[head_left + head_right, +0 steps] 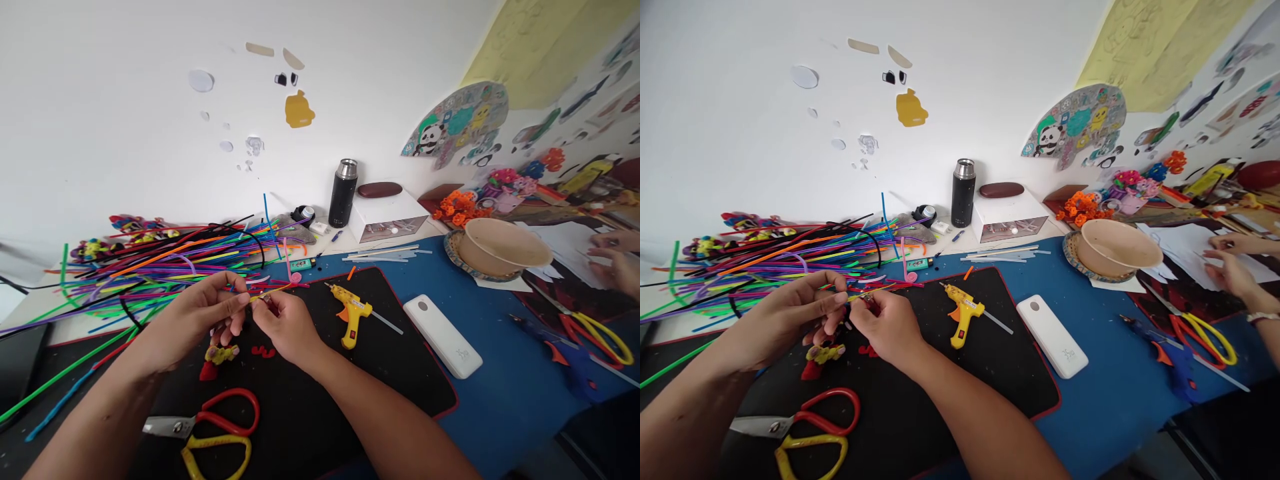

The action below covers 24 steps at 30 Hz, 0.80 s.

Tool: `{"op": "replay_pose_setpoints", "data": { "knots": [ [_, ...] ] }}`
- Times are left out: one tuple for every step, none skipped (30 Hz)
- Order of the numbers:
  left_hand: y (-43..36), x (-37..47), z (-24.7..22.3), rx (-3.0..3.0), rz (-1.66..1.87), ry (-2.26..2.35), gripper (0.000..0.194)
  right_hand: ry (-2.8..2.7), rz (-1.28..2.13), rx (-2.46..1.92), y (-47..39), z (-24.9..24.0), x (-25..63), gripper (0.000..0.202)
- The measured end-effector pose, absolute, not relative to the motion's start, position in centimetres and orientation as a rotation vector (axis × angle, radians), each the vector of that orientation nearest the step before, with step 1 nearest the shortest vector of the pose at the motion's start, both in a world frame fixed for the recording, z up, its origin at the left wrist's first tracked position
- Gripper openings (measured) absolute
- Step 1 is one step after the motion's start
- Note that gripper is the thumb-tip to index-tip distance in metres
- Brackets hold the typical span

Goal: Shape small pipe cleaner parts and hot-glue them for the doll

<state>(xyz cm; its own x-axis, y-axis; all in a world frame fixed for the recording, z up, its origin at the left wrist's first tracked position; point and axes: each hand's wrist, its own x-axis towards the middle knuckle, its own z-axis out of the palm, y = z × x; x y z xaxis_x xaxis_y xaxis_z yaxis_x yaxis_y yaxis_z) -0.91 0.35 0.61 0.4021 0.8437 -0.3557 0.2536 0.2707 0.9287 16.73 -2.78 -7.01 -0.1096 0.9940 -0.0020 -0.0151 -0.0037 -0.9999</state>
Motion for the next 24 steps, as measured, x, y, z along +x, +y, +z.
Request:
{"op": "replay_pose_setpoints", "data": {
  "knots": [
    [0.38, -0.98, 0.55, 1.289, 0.544, 1.135, 0.047, -1.279, 1.297, -1.146, -2.80, -7.03, 16.72, 0.037],
    [0.42, -1.03, 0.49, 1.306, 0.545, 1.136, 0.047, -1.288, 1.301, -1.141, -2.83, -7.06, 16.69, 0.037],
    [0.46, -1.07, 0.43, 1.326, 0.544, 1.133, 0.046, -1.300, 1.308, -1.136, -2.88, -7.10, 16.65, 0.038],
    [0.48, -1.09, 0.39, 1.346, 0.542, 1.128, 0.046, -1.314, 1.316, -1.134, -2.93, -7.14, 16.60, 0.038],
    [0.49, -1.09, 0.38, 1.362, 0.541, 1.123, 0.045, -1.328, 1.321, -1.136, -2.98, -7.18, 16.56, 0.038],
    [0.49, -1.07, 0.38, 1.374, 0.542, 1.122, 0.045, -1.340, 1.323, -1.140, -3.01, -7.20, 16.52, 0.038],
    [0.49, -1.05, 0.40, 1.383, 0.543, 1.123, 0.045, -1.346, 1.321, -1.145, -3.04, -7.22, 16.50, 0.038],
    [0.48, -1.04, 0.42, 1.388, 0.545, 1.125, 0.045, -1.347, 1.318, -1.147, -3.04, -7.22, 16.49, 0.038],
    [0.48, -1.03, 0.44, 1.391, 0.547, 1.127, 0.045, -1.348, 1.320, -1.144, -3.03, -7.21, 16.50, 0.038],
    [0.48, -1.04, 0.45, 1.394, 0.546, 1.127, 0.044, -1.349, 1.323, -1.141, -3.01, -7.20, 16.52, 0.037],
    [0.48, -1.06, 0.45, 1.398, 0.544, 1.126, 0.044, -1.351, 1.325, -1.144, -2.99, -7.19, 16.54, 0.037],
    [0.49, -1.09, 0.44, 1.403, 0.543, 1.124, 0.045, -1.355, 1.328, -1.150, -2.97, -7.18, 16.57, 0.037],
    [0.50, -1.11, 0.43, 1.409, 0.542, 1.122, 0.045, -1.359, 1.333, -1.155, -2.95, -7.18, 16.60, 0.036],
    [0.50, -1.13, 0.42, 1.414, 0.545, 1.123, 0.046, -1.362, 1.339, -1.157, -2.93, -7.17, 16.63, 0.036],
    [0.49, -1.14, 0.42, 1.418, 0.547, 1.126, 0.046, -1.359, 1.343, -1.156, -2.93, -7.16, 16.65, 0.037],
    [0.47, -1.15, 0.45, 1.420, 0.548, 1.131, 0.046, -1.353, 1.346, -1.150, -2.92, -7.15, 16.67, 0.037],
    [0.45, -1.15, 0.49, 1.421, 0.548, 1.133, 0.046, -1.346, 1.352, -1.140, -2.93, -7.14, 16.69, 0.037],
    [0.42, -1.15, 0.54, 1.421, 0.547, 1.133, 0.046, -1.339, 1.356, -1.132, -2.94, -7.14, 16.69, 0.037],
    [0.40, -1.16, 0.60, 1.421, 0.545, 1.130, 0.047, -1.336, 1.361, -1.127, -2.95, -7.13, 16.69, 0.037],
    [0.39, -1.19, 0.66, 1.422, 0.544, 1.126, 0.049, -1.338, 1.365, -1.125, -2.97, -7.12, 16.68, 0.037],
    [0.39, -1.25, 0.72, 1.423, 0.541, 1.121, 0.051, -1.342, 1.368, -1.126, -2.99, -7.11, 16.67, 0.037],
    [0.42, -1.33, 0.77, 1.424, 0.545, 1.117, 0.053, -1.349, 1.368, -1.127, -3.00, -7.08, 16.67, 0.037],
    [0.47, -1.45, 0.82, 1.424, 0.551, 1.117, 0.056, -1.353, 1.363, -1.127, -3.01, -7.04, 16.68, 0.038],
    [0.54, -1.58, 0.86, 1.423, 0.559, 1.118, 0.058, -1.351, 1.356, -1.129, -3.01, -6.98, 16.70, 0.038]
  ]
}}
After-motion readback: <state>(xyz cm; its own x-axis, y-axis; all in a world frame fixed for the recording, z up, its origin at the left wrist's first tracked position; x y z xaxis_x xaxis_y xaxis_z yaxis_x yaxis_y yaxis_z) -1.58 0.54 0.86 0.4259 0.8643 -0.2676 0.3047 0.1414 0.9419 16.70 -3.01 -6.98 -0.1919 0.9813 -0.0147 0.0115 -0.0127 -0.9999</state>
